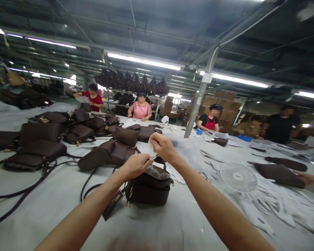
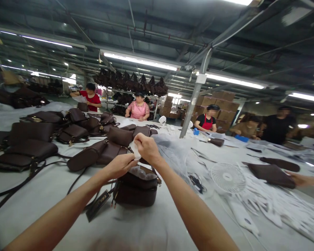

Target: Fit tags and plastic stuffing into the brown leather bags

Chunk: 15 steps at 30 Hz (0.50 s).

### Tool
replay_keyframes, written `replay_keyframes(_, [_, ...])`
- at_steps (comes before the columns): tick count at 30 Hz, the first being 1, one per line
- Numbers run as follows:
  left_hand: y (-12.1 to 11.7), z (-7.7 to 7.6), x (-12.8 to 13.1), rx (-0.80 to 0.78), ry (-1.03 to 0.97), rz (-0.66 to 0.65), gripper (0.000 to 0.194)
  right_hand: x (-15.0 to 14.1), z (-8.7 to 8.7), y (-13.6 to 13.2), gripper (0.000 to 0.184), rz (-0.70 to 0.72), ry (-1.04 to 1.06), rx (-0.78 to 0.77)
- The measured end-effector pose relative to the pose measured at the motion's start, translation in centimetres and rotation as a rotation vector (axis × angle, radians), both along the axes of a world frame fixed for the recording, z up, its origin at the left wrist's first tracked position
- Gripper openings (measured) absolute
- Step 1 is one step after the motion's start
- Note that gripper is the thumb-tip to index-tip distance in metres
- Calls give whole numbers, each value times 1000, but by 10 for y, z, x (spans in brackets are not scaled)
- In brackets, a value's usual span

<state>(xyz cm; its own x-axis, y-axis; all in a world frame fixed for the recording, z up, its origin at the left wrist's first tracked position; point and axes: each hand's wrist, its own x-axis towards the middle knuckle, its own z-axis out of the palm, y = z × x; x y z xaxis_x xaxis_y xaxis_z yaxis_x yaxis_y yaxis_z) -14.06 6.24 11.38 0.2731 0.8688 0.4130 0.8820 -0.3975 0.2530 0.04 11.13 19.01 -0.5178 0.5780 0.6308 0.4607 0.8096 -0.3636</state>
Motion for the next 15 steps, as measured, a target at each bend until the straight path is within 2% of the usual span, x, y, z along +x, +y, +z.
replay_keyframes(5, [4, 14, 0, -78, 37, 22, 20, 0, 8, 3, 14, 16, 60, 71])
replay_keyframes(6, [5, 16, -3, -107, 41, 2, 20, 2, 8, 4, 15, 21, 61, 54])
replay_keyframes(8, [8, 21, -11, -153, 49, -47, 21, 7, 2, 8, 19, 61, 44, -93])
replay_keyframes(9, [10, 23, -16, -173, 42, -76, 21, 11, -3, 10, 28, 99, 12, -197])
replay_keyframes(11, [12, 27, -27, -216, -23, -172, 22, 20, -12, 16, 65, 169, -106, -371])
replay_keyframes(12, [14, 29, -31, -238, -72, -226, 21, 24, -17, 19, 83, 190, -175, -413])
replay_keyframes(13, [15, 30, -34, -259, -124, -273, 20, 27, -20, 22, 92, 201, -237, -427])
replay_keyframes(14, [16, 31, -35, -275, -172, -302, 18, 30, -22, 24, 91, 208, -288, -429])
replay_keyframes(15, [17, 32, -36, -279, -211, -306, 16, 31, -23, 26, 81, 221, -329, -442])
